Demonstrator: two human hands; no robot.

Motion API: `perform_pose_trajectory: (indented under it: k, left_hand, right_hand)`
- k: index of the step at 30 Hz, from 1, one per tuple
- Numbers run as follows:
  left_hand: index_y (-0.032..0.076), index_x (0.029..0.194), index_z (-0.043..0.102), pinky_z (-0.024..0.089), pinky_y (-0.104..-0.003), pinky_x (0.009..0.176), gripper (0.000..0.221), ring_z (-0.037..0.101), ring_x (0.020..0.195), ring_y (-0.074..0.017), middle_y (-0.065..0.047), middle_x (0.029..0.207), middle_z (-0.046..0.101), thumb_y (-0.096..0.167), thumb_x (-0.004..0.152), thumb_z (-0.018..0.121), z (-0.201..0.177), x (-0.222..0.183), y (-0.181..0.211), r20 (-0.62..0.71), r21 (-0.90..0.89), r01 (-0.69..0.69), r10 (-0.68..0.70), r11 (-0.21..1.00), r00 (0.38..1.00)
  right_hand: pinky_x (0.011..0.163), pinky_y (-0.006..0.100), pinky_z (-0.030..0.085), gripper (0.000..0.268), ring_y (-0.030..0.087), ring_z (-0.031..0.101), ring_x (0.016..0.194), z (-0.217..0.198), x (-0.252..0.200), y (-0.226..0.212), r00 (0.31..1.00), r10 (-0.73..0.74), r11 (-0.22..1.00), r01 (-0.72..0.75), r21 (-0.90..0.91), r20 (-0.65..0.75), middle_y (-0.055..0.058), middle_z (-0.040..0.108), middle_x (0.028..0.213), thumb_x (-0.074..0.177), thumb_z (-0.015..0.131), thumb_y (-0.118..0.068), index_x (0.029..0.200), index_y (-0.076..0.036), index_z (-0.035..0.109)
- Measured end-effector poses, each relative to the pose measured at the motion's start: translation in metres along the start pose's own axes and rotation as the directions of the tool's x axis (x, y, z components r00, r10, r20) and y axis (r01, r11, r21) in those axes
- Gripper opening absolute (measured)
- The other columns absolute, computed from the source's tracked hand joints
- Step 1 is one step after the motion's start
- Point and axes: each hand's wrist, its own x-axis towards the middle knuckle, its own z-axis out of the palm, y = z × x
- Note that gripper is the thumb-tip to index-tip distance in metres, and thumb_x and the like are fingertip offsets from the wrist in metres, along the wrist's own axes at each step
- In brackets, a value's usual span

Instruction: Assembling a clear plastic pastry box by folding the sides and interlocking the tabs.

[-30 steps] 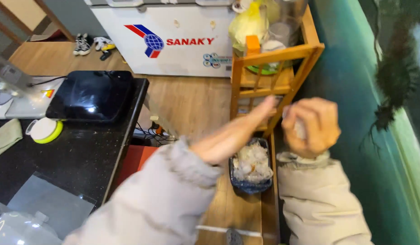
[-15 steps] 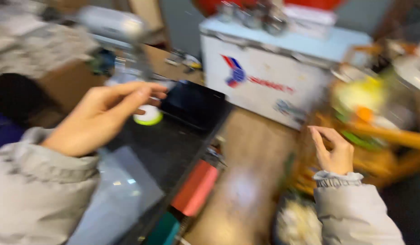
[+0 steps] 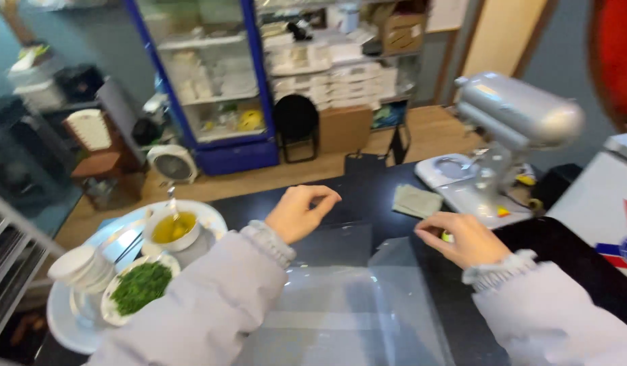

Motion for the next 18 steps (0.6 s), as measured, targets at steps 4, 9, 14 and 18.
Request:
perform_pose_trajectory:
  k: [4, 9, 14, 18]
  left_hand:
    - [0.024, 0.127, 0.085, 0.069, -0.044, 0.094, 0.026, 0.086, 0.107, -0.0276, -0.001, 0.109, 0.090, 0.036, 0.112, 0.067, 0.058, 0.006, -0.082, 0.115, 0.285, 0.189, -0.229, 0.940, 0.967]
    - [0.018, 0.162, 0.062, 0.053, -0.056, 0.115, 0.059, 0.074, 0.130, -0.0338, -0.010, 0.141, 0.075, 0.043, 0.109, 0.067, 0.141, 0.027, -0.161, 0.319, 0.645, -0.006, -0.262, 0.764, 0.911]
    - [0.021, 0.152, 0.070, 0.053, -0.055, 0.119, 0.045, 0.076, 0.133, -0.0381, -0.012, 0.140, 0.079, 0.044, 0.115, 0.061, 0.156, 0.027, -0.171, 0.322, 0.533, 0.225, -0.441, 0.816, 0.838]
    - [0.039, 0.110, 0.084, 0.061, -0.048, 0.111, 0.029, 0.083, 0.121, -0.0345, 0.000, 0.111, 0.088, 0.048, 0.116, 0.057, 0.155, 0.023, -0.171, 0.267, 0.426, 0.394, -0.529, 0.815, 0.805]
  right_hand:
    - [0.106, 0.048, 0.068, 0.021, 0.027, 0.085, 0.118, 0.065, 0.070, 0.009, 0.983, -0.009, 0.997, 0.022, -0.068, 0.181, 0.006, 0.091, 0.117, 0.103, 0.079, -0.026, 0.119, -0.017, 0.088]
    - [0.116, 0.050, 0.064, 0.035, 0.030, 0.077, 0.135, 0.113, 0.119, 0.026, 0.941, 0.009, 1.000, -0.017, 0.022, 0.338, 0.010, 0.084, 0.136, 0.107, 0.076, -0.022, 0.140, -0.012, 0.081]
    - [0.113, 0.046, 0.065, 0.040, 0.026, 0.076, 0.135, 0.148, 0.138, 0.032, 0.871, -0.162, 0.986, 0.164, 0.035, 0.464, 0.005, 0.077, 0.142, 0.106, 0.078, -0.026, 0.145, -0.014, 0.076]
    - [0.092, 0.034, 0.069, 0.030, 0.016, 0.079, 0.106, 0.183, 0.136, 0.052, 0.841, -0.410, 0.899, 0.438, 0.001, 0.352, -0.005, 0.076, 0.115, 0.105, 0.080, -0.031, 0.132, -0.018, 0.076]
